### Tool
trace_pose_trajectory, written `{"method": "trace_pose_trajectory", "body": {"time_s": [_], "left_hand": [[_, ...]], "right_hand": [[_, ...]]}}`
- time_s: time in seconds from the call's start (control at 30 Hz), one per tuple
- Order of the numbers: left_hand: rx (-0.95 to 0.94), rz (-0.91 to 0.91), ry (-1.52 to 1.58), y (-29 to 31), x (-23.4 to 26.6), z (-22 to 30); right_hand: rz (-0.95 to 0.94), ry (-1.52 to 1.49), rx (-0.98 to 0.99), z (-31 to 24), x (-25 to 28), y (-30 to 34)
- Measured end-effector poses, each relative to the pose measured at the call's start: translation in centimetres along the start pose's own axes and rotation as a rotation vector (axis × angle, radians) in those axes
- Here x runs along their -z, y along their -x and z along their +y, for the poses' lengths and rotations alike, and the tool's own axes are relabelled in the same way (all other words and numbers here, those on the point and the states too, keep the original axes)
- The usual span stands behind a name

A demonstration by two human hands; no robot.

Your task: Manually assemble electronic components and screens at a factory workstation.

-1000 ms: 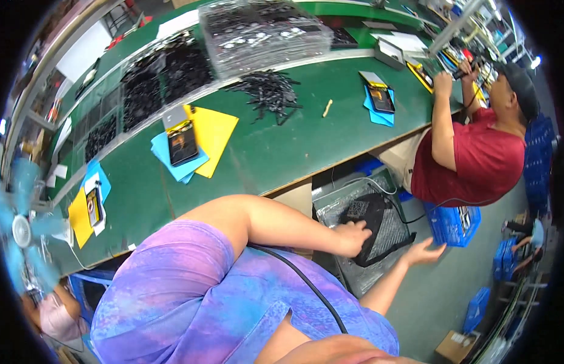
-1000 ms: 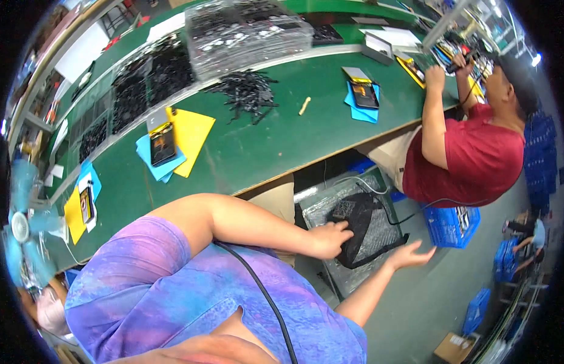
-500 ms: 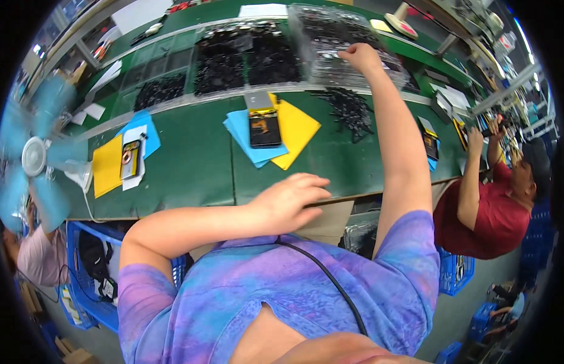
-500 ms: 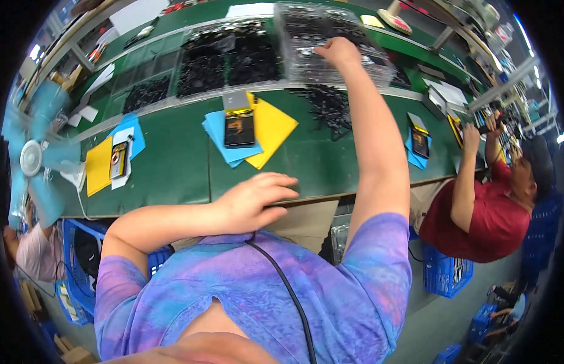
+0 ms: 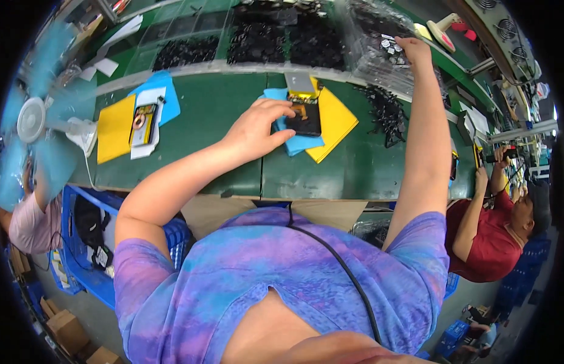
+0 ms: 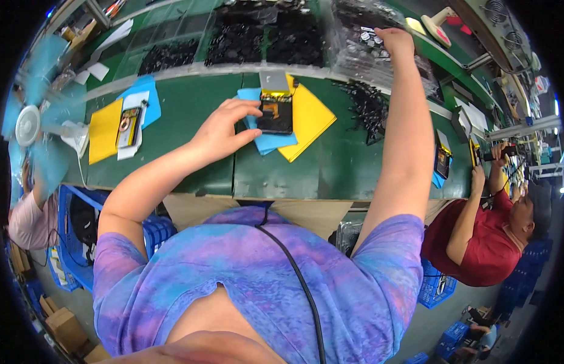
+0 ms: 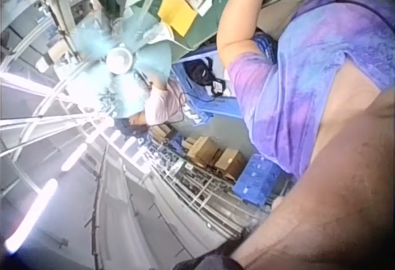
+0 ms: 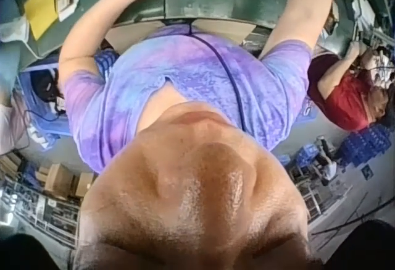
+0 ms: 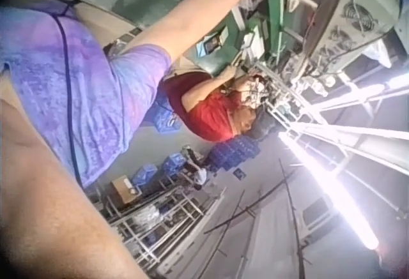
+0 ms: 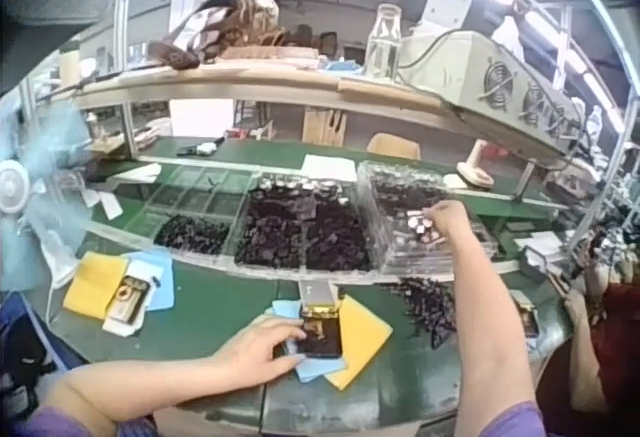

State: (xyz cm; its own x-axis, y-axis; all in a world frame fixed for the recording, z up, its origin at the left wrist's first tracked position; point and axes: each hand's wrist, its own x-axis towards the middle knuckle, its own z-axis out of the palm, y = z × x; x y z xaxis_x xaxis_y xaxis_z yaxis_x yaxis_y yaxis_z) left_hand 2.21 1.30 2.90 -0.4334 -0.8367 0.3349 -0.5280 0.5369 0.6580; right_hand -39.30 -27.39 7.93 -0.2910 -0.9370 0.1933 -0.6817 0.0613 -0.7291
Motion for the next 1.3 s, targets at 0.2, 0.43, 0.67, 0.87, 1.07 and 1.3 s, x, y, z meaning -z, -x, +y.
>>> {"method": "trace_pose_trajectory", "body": {"time_s": [0.2, 0.43, 0.67, 0.87, 1.07, 1.3], "left_hand": [[-0.018, 0.08, 0.109, -3.5, -1.1, -0.3], [0.27, 0.202, 1.092, -8.3, -2.3, -0.6], [0.415, 0.217, 1.218, -8.3, -3.2, -2.2], [0.401, 0.249, 1.196, -8.2, -3.8, -1.9], [0.386, 0.3, 1.265, -8.4, -3.6, -2.6], [0.412, 0.237, 1.372, -8.0, -3.8, -1.2]], "right_hand": [[-0.075, -0.76, -0.003, -4.8, -0.3, 12.5], [-0.384, -0.999, 0.019, -8.0, -6.5, 21.7], [-0.206, -0.589, 0.573, -8.1, -7.8, 24.3], [-0.089, -0.474, 0.626, -8.0, -8.1, 25.2], [-0.102, -0.619, 0.631, -8.2, -8.8, 25.7], [-0.005, -0.583, 0.635, -7.4, -9.5, 25.2]]}}
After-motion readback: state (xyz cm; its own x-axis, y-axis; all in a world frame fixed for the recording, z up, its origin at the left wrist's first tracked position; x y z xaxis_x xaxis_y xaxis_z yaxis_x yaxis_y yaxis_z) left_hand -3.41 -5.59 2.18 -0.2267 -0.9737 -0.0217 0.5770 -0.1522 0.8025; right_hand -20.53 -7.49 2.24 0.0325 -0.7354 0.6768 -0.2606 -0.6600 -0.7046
